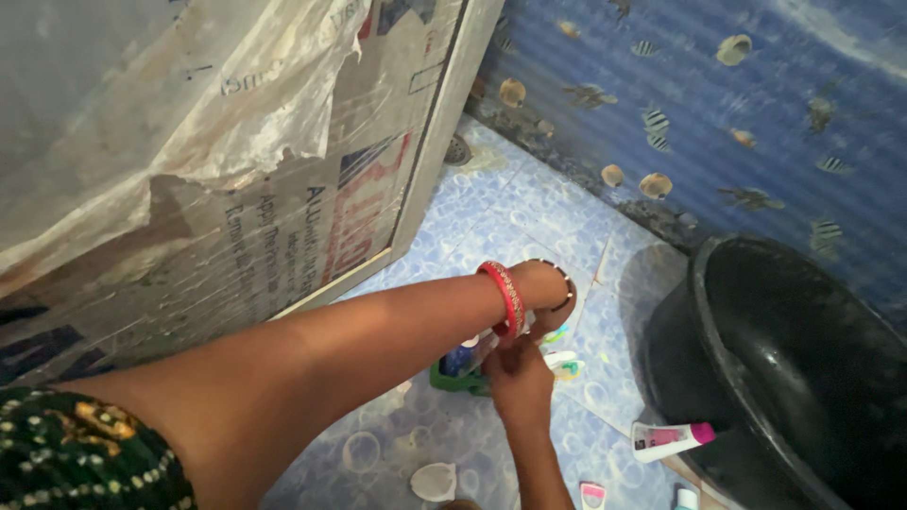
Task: The person organizes various bathroom items on the floor, including toothbrushes, toothpaste tubes, and plastic containers. They pick up toothbrushes and place them into a green basket and a pink basket, while also handling toothpaste tubes and other small items.
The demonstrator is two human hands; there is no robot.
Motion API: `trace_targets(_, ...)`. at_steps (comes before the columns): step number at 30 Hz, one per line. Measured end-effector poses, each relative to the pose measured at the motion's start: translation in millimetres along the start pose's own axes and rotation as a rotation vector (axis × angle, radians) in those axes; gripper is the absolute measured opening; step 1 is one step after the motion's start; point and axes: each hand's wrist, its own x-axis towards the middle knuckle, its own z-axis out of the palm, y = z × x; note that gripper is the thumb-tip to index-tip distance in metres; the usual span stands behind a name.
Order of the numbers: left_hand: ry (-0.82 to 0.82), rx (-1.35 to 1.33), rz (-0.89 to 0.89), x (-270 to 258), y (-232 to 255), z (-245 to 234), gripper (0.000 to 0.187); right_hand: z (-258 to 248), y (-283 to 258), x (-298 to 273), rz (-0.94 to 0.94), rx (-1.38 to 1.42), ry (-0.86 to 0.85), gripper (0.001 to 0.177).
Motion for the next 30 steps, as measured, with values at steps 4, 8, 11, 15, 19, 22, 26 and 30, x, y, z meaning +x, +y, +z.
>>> trace_targets(4,0.005,0.020,0.015,-4.2,2.1,2.2,0.032,7.5,3.1,-1.5,-0.063,-0.005,-0.003,0.022)
trace_targets(8,0.011,0.032,0.018,-10.9,-1.5,1.4,0.031,6.1,-1.4,-1.6,-0.081,-0.030,-0.017,0.021)
trace_targets(11,0.014,0.036,0.014,-13.6,-6.4,1.0,0.030,-2.4,-8.6,-5.6,-0.096,-0.098,0.004,0.020)
trace_targets(15,0.014,0.047,0.017,-13.6,-9.9,0.0,0.030,-10.4,-13.1,-5.8,-0.085,-0.198,0.017,0.019)
trace_targets(19,0.016,0.055,0.020,-14.3,-12.0,0.3,0.029,-7.4,-3.8,-5.9,-0.118,-0.180,-0.037,0.018)
trace_targets(22,0.017,0.058,0.023,-15.9,-13.9,1.9,0.028,-2.6,3.2,-9.2,-0.197,-0.197,-0.054,0.019)
trace_targets(26,0.018,0.063,0.026,-18.1,-16.7,3.9,0.027,1.0,1.4,-15.0,-0.079,-0.202,-0.119,0.020)
trace_targets(30,0.017,0.066,0.032,-20.0,-19.4,6.7,0.026,2.6,5.2,-14.9,-0.043,-0.278,-0.117,0.022)
